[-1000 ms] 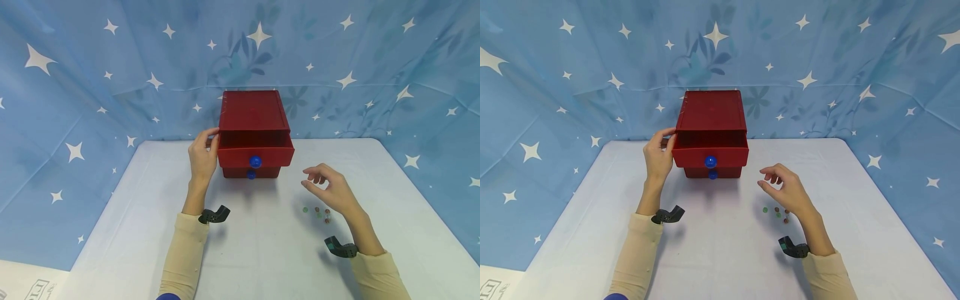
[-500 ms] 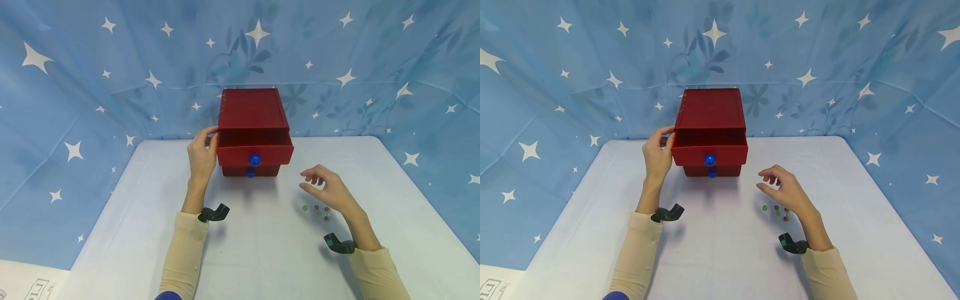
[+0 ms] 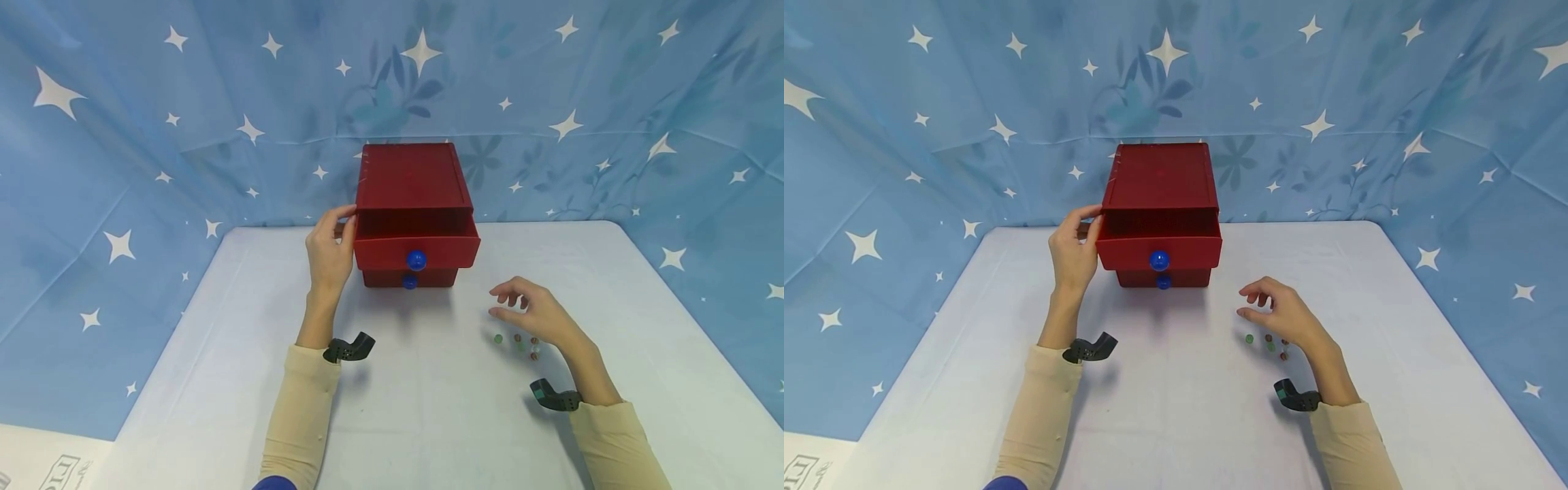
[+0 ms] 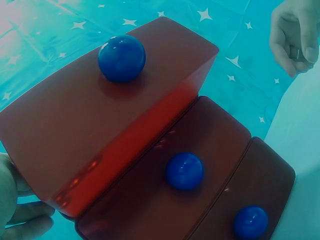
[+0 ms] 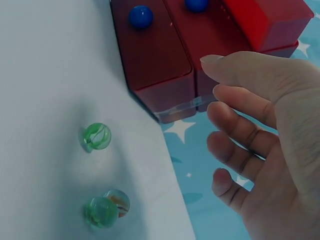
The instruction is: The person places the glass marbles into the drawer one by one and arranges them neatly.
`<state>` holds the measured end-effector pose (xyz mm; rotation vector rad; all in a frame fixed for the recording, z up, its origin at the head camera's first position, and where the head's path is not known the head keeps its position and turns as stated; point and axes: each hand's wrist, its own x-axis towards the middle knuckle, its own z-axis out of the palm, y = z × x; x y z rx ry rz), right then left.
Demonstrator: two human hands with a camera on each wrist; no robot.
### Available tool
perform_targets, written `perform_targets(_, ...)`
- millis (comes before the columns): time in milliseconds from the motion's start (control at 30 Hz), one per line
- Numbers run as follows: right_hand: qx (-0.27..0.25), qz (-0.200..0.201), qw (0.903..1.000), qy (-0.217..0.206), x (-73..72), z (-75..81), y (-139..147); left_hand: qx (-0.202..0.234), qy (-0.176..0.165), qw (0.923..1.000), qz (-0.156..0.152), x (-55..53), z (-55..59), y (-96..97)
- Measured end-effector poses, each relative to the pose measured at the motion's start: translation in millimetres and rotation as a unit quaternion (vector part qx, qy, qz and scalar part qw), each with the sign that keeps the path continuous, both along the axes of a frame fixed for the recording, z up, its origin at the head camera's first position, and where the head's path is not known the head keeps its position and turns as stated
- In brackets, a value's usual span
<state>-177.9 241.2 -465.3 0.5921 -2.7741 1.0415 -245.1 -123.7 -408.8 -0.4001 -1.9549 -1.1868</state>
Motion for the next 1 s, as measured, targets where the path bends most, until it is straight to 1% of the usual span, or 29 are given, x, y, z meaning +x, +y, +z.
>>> perform_targets(233, 0.007, 0.011, 0.9995, -0.028, -0.7, -2.5, 3.2, 0.001, -0.002, 1.0000, -0.002, 0.3, 0.0, 0.2)
perform_targets(567, 0.023, 0.010, 0.9947, -0.100, -1.1, -6.2, 5.7, 0.003, 0.003, 1.0000, -0.004, 1.4, -0.1, -0.4)
perform_targets(767, 0.021, 0.020, 0.9926, -0.118, -2.3, -10.0, 8.4, 0.000, 0.002, 1.0000, -0.001, 2.3, 0.2, -0.5)
perform_targets(1000, 0.034, 0.034, 0.9873, -0.151, -1.9, -10.0, 9.0, 0.000, 0.001, 1.0000, -0.002, 2.5, 1.1, 0.7)
